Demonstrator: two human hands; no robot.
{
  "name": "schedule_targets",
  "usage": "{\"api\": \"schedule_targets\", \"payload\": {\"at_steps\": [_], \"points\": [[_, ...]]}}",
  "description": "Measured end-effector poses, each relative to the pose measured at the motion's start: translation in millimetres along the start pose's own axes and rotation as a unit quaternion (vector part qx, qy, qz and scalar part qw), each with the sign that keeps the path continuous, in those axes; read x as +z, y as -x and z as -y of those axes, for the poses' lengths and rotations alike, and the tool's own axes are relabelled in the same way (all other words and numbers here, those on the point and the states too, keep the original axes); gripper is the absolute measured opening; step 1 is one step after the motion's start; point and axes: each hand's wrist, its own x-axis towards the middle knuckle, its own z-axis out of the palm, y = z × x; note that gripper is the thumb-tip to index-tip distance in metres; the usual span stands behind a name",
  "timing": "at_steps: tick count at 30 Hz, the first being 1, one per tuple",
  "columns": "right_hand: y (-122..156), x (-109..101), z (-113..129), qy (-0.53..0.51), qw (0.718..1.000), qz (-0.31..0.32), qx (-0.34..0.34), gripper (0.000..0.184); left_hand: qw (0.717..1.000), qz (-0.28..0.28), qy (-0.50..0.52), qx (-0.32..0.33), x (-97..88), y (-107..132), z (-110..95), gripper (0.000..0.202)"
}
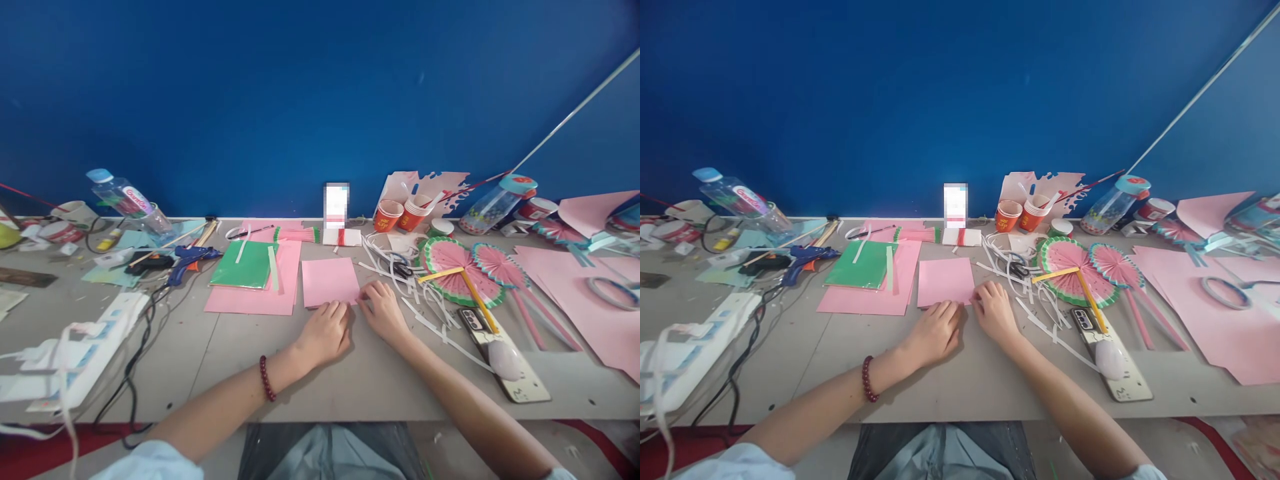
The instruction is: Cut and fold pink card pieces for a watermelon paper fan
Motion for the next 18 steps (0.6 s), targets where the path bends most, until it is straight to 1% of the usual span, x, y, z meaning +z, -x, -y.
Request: {"api": "schedule_targets", "payload": {"at_steps": [3,5,7,12,15,18], "points": [[4,-7,7,0.016,0.992,0.029,-0.123,0.022,1.0,-0.002,-0.012,-0.01,1.8,0,-2,0.034],[9,-10,15,0.035,0.986,0.042,-0.155,0.025,1.0,-0.002,-0.009,-0.017,2.3,0,-3,0.033],[16,-12,24,0.069,0.985,0.05,-0.152,0.027,1.0,-0.002,0.003,-0.018,2.6,0,-3,0.033],[36,-11,40,0.155,0.981,0.054,-0.108,0.042,0.999,-0.02,0.021,-0.023,7.4,3,-3,0.04],[43,-9,43,0.159,0.982,0.033,-0.096,0.045,0.999,-0.037,0.018,-0.023,11.1,4,-3,0.041],[47,-5,43,0.148,0.985,0.023,-0.081,0.045,0.999,-0.04,0.008,-0.016,10.5,3,-3,0.04]]}}
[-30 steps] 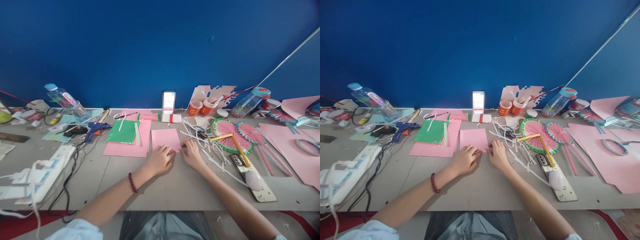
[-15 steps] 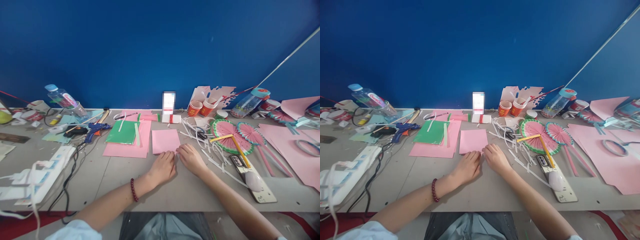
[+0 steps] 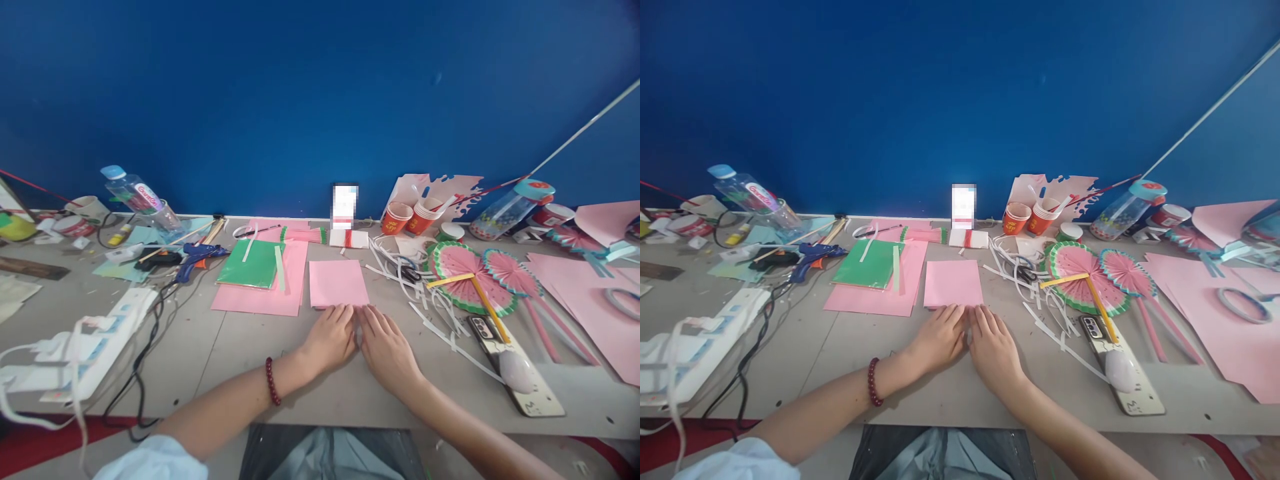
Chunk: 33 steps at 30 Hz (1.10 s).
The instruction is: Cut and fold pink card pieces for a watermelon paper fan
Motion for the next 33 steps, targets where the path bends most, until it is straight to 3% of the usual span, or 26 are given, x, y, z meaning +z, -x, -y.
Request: {"api": "schedule_targets", "payload": {"at_steps": [7,22,33], "points": [[1,5,2,-0.034,0.999,-0.002,0.03,0.047,1.0,0.025,-0.006,-0.003,-7.6,-2,-1,0.036],[-2,4,1,-0.049,0.998,0.003,0.038,0.045,0.998,0.033,0.003,-0.056,-0.7,11,-9,0.049],[-2,2,3,-0.04,0.998,0.016,0.04,0.044,0.998,0.027,-0.022,-0.057,0.9,15,-9,0.048]]}}
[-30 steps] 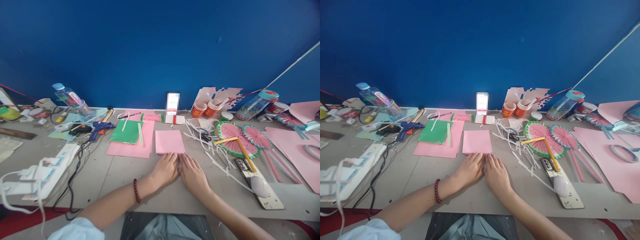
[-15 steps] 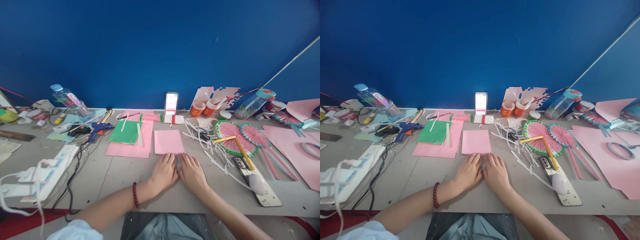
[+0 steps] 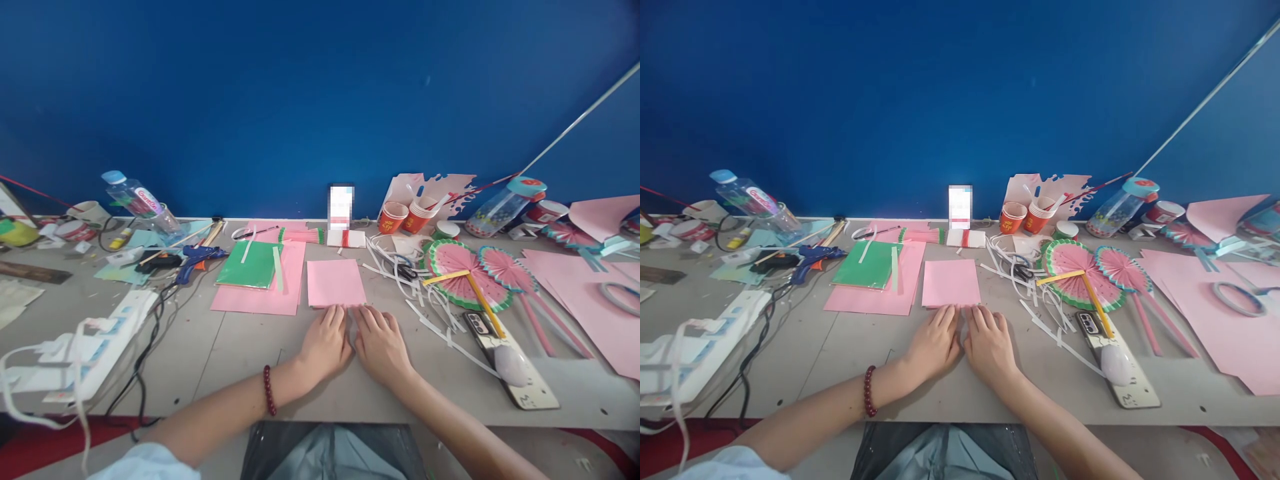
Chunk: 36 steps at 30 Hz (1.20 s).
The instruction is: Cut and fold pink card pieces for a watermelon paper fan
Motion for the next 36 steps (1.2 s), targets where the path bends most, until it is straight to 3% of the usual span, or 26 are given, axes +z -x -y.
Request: {"api": "schedule_targets", "payload": {"at_steps": [12,36], "points": [[0,3,2,0.014,0.999,0.0,0.028,0.04,0.999,-0.019,-0.007,-0.04,0.7,8,2,0.05],[0,2,1,0.021,1.0,-0.013,0.018,0.039,0.994,-0.027,-0.078,-0.078,-3.3,14,-7,0.048]]}}
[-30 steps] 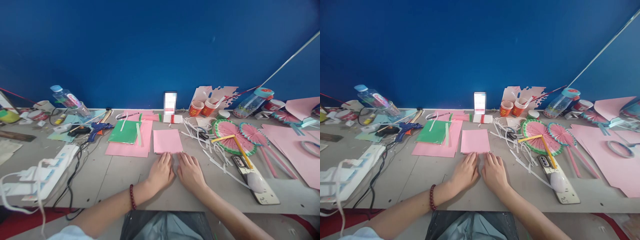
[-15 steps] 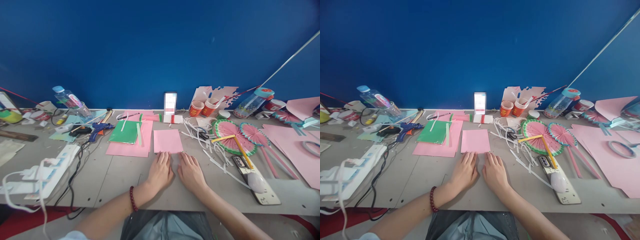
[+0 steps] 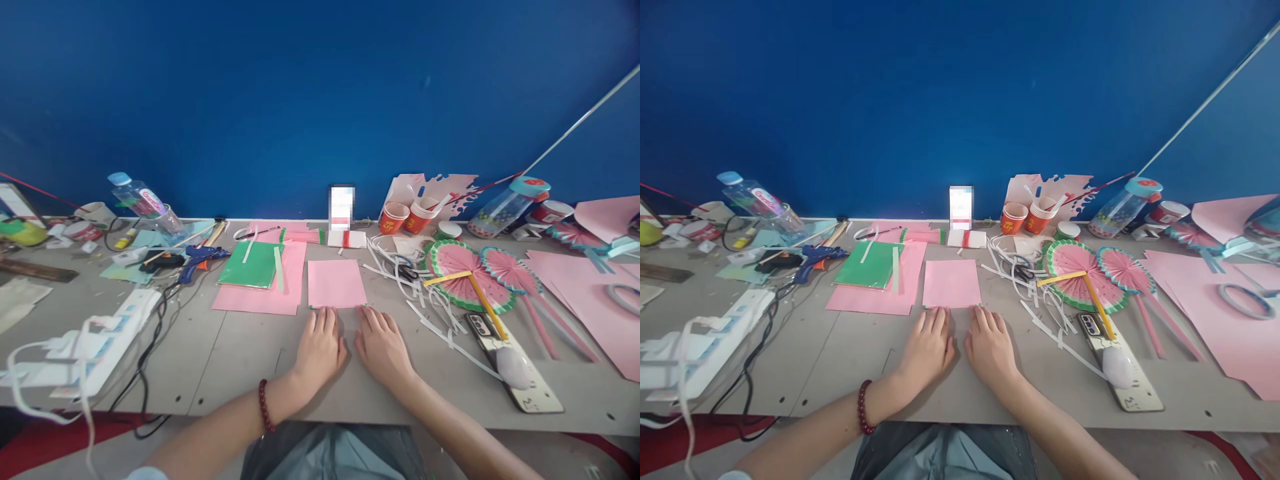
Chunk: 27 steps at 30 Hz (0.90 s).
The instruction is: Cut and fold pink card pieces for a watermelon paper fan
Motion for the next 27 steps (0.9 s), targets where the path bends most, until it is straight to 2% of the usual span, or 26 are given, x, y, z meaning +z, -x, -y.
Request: {"api": "schedule_targets", "payload": {"at_steps": [7,14,27], "points": [[0,0,-1,0.007,1.0,0.006,-0.002,0.039,1.0,0.011,-0.013,-0.008,-8.5,5,3,0.048],[1,-1,0,0.012,1.0,0.004,-0.003,0.039,1.0,0.014,0.009,-0.019,-8.7,15,9,0.053],[1,-3,1,0.002,1.0,0.017,-0.012,0.039,0.999,0.003,0.026,-0.027,-15.3,12,11,0.051]]}}
